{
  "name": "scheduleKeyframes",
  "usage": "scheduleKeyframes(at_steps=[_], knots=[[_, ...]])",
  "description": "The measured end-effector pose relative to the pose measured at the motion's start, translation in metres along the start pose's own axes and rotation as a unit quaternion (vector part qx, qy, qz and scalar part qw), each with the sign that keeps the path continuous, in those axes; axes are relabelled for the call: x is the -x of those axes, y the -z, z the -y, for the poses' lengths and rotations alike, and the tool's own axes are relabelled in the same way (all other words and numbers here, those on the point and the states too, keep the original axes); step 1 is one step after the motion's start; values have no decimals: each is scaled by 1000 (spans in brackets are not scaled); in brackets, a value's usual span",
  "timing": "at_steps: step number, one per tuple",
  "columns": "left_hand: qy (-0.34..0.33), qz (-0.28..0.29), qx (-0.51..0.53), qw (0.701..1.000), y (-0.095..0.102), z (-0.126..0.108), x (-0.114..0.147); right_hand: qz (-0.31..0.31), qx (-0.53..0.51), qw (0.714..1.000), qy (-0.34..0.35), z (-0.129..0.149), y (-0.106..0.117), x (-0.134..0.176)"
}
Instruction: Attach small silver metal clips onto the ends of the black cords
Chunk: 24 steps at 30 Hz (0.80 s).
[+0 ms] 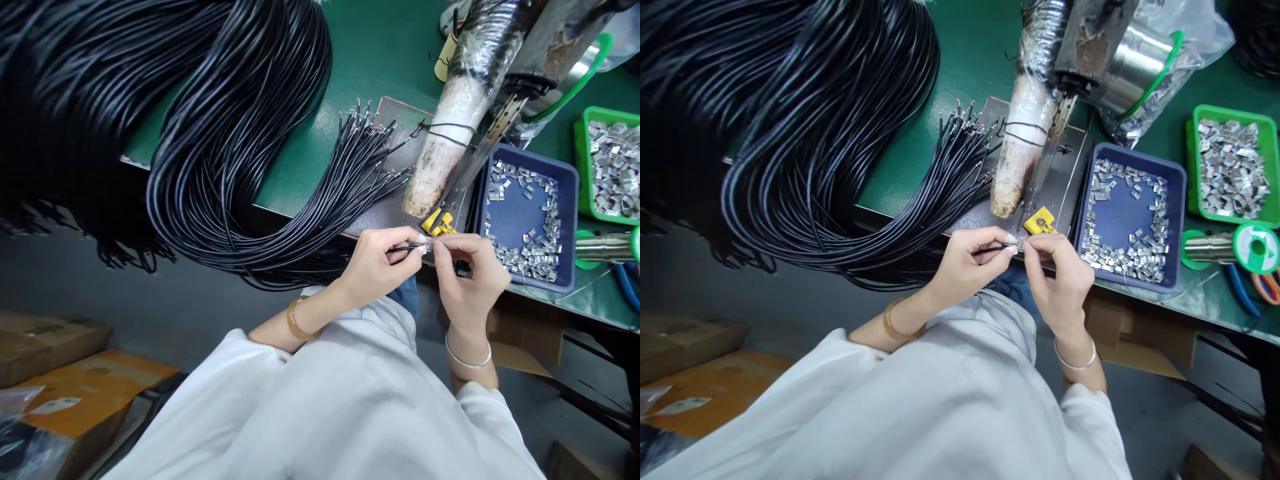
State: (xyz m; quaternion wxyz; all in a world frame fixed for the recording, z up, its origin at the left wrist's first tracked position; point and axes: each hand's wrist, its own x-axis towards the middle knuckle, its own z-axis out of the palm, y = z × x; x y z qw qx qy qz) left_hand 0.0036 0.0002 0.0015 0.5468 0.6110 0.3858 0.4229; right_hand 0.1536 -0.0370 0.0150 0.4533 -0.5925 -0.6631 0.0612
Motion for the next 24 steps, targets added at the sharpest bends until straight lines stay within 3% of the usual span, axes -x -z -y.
scheduleKeyframes(at_steps=[3, 5, 7, 9, 12, 14, 17, 24], knots=[[-110, -45, -87, 989, 0, 6, 8, 4, -52, 998, -41, 0, 3, -2], [-147, -52, -101, 983, 1, 7, 12, 12, -90, 994, -62, -1, 4, -3], [-106, -17, -60, 992, 3, 6, 12, 18, -104, 993, -55, -2, 5, -3], [-14, 54, 32, 998, 7, 3, 11, 14, -80, 996, -20, -4, 4, -3], [102, 118, 170, 973, 11, 0, 7, -21, -7, 998, 51, -5, 4, 0], [118, 101, 214, 964, 11, 0, 4, -50, 42, 994, 91, -4, 3, 2], [84, 57, 216, 971, 7, 1, 1, -64, 88, 986, 126, -1, 1, 6], [43, -13, 127, 991, -1, 3, -1, -70, 70, 992, 78, 3, -10, 8]])
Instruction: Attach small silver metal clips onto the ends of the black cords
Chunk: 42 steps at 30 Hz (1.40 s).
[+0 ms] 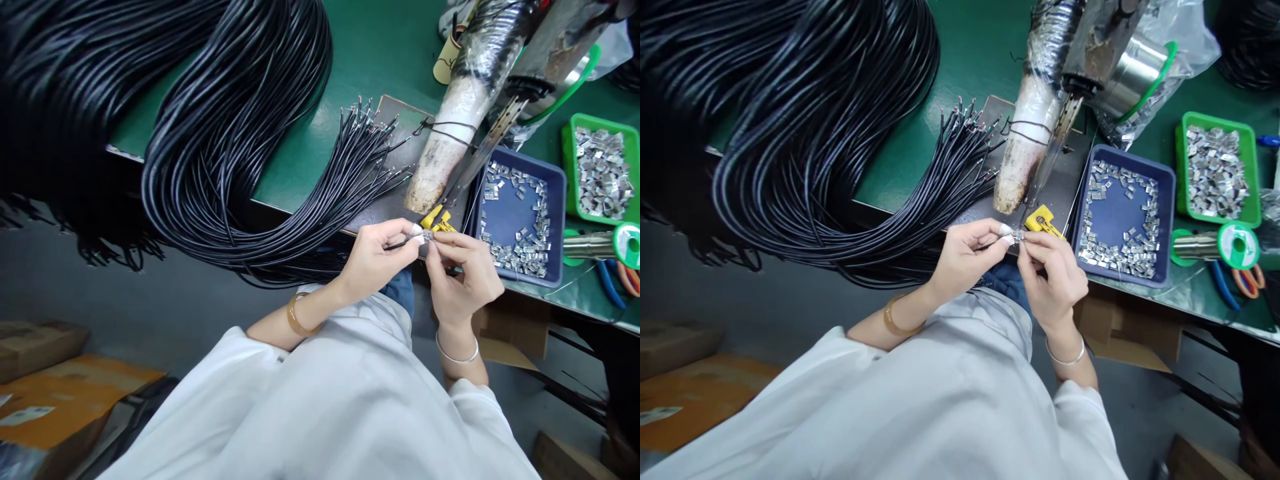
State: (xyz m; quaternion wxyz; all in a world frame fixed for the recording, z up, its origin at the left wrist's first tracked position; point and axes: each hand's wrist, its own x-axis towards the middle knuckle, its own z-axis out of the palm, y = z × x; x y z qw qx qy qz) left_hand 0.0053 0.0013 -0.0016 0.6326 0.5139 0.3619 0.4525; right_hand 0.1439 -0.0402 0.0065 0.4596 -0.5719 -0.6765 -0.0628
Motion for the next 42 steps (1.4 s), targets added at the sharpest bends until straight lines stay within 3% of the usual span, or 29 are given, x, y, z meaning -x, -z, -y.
scheduleKeyframes(at_steps=[5, 12, 25, 32, 42], knots=[[3, 14, 9, 1000, 0, -1, -4, -23, 14, 999, 31, -2, -4, 3], [31, 6, 28, 999, -2, -4, -6, -28, 5, 1000, 13, -5, -5, 3], [7, -18, -34, 999, -3, -2, -5, -18, -29, 999, -21, -2, -6, -5], [-31, -8, -40, 999, -1, -4, -4, -21, -27, 999, -5, 0, -2, -6], [20, 23, 17, 999, 0, 2, -7, -5, -10, 1000, 14, -6, -2, 4]])
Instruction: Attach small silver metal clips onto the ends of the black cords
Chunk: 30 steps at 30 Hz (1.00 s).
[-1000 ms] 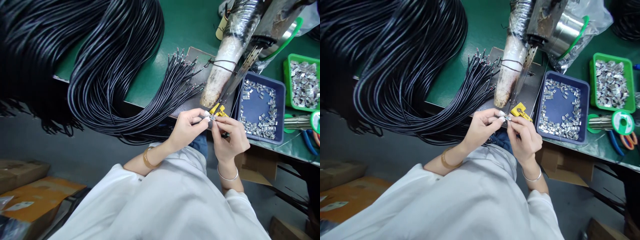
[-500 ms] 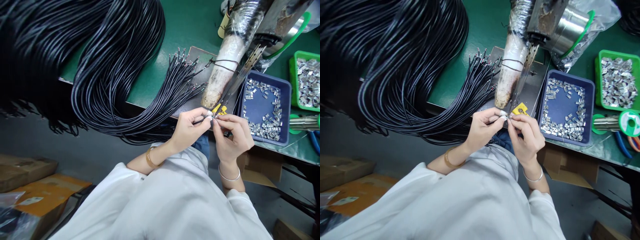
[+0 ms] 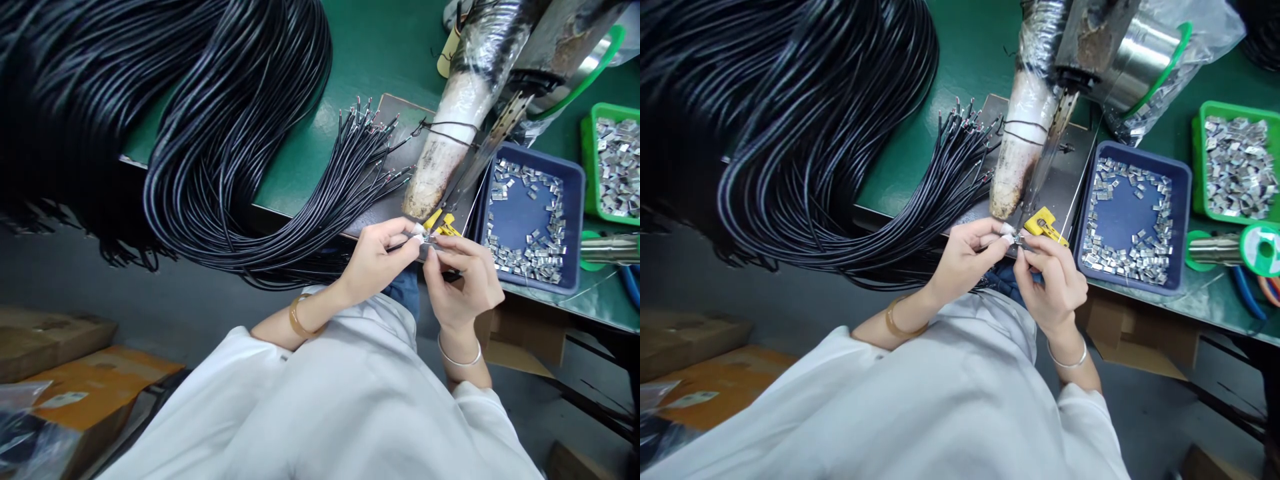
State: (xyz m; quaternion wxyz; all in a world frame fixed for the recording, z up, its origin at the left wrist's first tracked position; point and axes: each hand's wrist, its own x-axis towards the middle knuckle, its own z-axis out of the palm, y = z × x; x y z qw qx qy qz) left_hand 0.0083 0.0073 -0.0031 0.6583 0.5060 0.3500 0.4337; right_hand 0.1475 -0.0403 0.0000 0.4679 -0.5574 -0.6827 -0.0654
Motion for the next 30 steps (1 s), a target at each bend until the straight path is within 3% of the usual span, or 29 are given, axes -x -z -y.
scheduleKeyframes(at_steps=[6, 10, 17, 18, 20, 22, 23, 27, 30], knots=[[-4, -3, -6, 1000, -1, -7, 1, -3, -9, 1000, -7, 1, 1, -7], [5, 18, -40, 999, 1, -9, 8, 45, -28, 998, -35, 3, 7, -10], [-80, -51, -109, 989, 4, -2, 26, 47, -155, 984, -77, 4, 13, -10], [-61, -30, -89, 994, 6, -2, 26, 44, -182, 979, -85, 2, 12, -9], [41, 61, -7, 997, 12, -3, 25, 42, -210, 973, -86, -1, 10, -6], [149, 147, 82, 974, 18, -4, 23, 43, -186, 979, -77, -4, 12, -2], [179, 163, 112, 964, 20, -5, 22, 43, -155, 984, -73, -5, 14, 0], [176, 135, 161, 962, 24, -5, 22, 34, -17, 999, -16, -4, 28, 3], [165, 140, 178, 960, 23, -4, 22, 121, 45, 989, 67, 2, 32, 0]])
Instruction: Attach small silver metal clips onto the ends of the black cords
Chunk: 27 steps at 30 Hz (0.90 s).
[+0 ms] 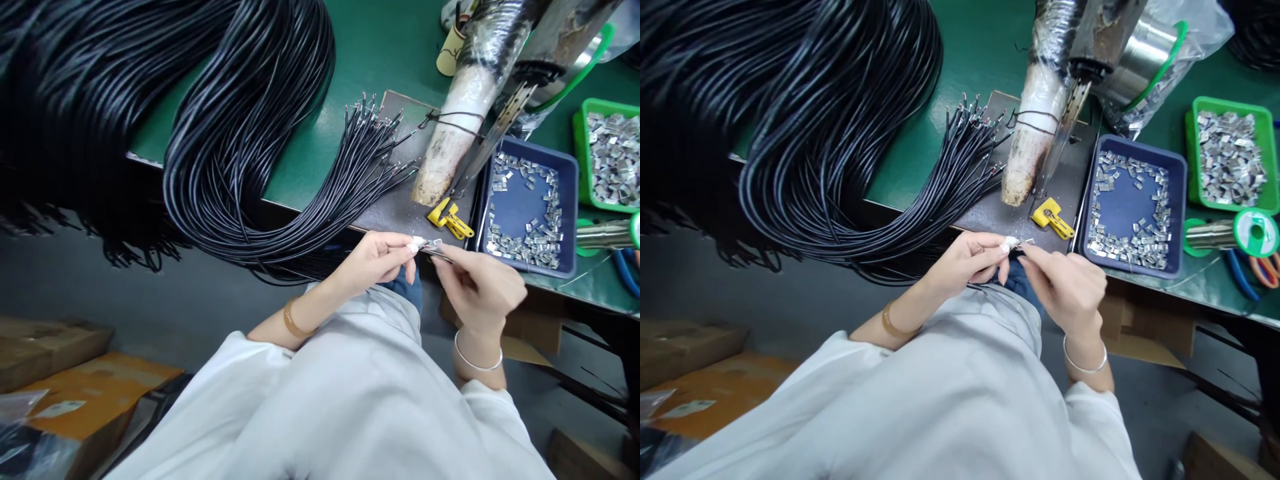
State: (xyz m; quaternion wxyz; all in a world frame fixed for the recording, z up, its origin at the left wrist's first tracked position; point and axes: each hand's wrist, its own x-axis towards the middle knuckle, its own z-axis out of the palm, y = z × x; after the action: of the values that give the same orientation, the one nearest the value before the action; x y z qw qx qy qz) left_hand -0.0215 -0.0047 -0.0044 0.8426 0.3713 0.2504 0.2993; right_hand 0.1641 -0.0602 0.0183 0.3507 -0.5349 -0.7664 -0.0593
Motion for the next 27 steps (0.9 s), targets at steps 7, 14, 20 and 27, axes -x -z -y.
scheduleKeyframes(at_steps=[7, 14, 20, 27], knots=[[8, 0, 19, 1000, 3, 4, -2, 111, 26, 992, 53, 2, -7, -5], [-18, -39, -24, 999, -3, 4, -3, 17, 21, 999, 18, -3, -11, -1], [-225, -140, -261, 928, -12, 14, -2, 70, -260, 931, -248, 5, -18, 1], [-227, -144, -324, 907, -18, 17, -3, -31, -189, 943, -271, -3, -16, -6]])
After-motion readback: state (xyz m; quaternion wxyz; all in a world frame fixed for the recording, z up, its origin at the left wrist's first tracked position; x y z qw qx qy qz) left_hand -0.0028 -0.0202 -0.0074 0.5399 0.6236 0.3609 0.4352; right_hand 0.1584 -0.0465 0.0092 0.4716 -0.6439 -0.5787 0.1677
